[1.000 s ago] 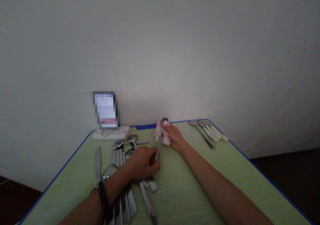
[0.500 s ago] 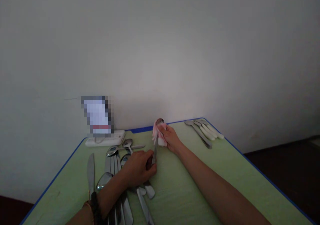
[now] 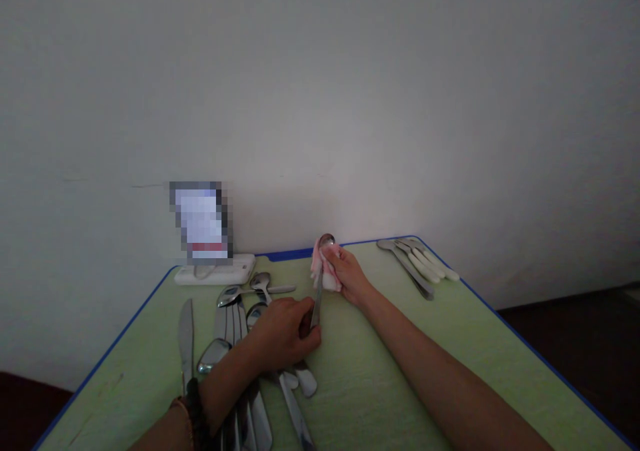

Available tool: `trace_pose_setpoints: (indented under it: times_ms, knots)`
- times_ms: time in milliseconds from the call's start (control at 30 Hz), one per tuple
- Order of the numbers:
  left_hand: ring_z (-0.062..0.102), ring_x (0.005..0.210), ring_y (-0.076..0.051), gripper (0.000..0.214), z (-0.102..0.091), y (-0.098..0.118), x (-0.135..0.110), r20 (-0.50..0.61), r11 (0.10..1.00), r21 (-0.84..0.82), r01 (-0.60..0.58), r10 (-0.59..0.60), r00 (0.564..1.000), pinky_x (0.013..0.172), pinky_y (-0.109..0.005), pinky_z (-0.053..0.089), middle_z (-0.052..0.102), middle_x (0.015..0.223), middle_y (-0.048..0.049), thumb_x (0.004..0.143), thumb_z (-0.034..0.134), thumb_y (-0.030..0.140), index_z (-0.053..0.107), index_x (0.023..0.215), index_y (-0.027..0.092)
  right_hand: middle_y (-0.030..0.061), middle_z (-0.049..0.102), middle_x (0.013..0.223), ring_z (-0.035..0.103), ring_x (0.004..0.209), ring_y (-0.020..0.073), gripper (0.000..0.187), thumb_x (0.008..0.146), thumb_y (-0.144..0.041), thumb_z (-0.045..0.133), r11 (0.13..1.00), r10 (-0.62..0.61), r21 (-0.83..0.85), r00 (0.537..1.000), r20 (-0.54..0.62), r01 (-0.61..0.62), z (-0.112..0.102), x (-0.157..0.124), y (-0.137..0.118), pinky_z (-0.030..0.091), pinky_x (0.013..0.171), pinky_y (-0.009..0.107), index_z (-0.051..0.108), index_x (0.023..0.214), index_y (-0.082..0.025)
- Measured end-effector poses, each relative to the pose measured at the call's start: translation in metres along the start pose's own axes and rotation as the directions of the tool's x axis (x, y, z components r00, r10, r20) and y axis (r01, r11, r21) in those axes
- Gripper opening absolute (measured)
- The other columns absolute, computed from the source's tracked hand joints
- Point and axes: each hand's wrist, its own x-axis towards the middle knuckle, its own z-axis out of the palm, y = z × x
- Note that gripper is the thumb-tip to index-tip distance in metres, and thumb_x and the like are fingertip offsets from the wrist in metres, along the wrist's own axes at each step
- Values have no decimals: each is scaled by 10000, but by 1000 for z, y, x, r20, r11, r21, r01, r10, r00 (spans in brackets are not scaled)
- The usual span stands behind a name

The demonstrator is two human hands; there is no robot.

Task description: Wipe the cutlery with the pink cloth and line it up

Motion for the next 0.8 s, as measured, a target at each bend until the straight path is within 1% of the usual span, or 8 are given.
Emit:
trace_pose_setpoints:
  times_ms: [100, 333, 633, 800]
  knots:
    - [475, 584, -148, 120, 0, 1, 0, -6, 1000, -3, -1, 1, 1000, 552, -254, 283, 524, 589, 15, 734, 480, 283, 434, 653, 207, -27, 594, 554, 521, 452, 108, 359, 628, -443, 700, 1000, 17, 16, 999, 27, -18, 2, -2, -2, 450, 448, 243, 536, 793, -170]
    - [473, 586, -148, 123, 1, 0, -1, -8, 1000, 0, -11, 11, 1000, 557, -257, 284, 518, 587, 15, 739, 478, 283, 433, 654, 206, -16, 609, 555, 545, 445, 121, 335, 662, -437, 672, 1000, 16, 0, 999, 45, -17, 1, -3, 0, 458, 448, 252, 525, 795, -167]
    - [480, 591, -146, 119, -1, 2, -1, -10, 1000, -1, -9, 9, 1000, 559, -253, 299, 525, 594, 14, 741, 483, 279, 438, 659, 206, -22, 597, 547, 537, 447, 115, 333, 655, -437, 678, 1000, 12, -11, 1000, 28, -12, 1, -1, 1, 450, 457, 248, 534, 787, -169]
    - [479, 597, -149, 126, 0, 1, -1, -8, 1000, 22, -5, 5, 1000, 564, -257, 301, 525, 600, 13, 747, 481, 287, 438, 660, 206, -31, 588, 549, 520, 458, 98, 315, 643, -415, 693, 1000, 5, 1, 1000, -2, -5, 0, 0, 2, 447, 471, 231, 535, 761, -169]
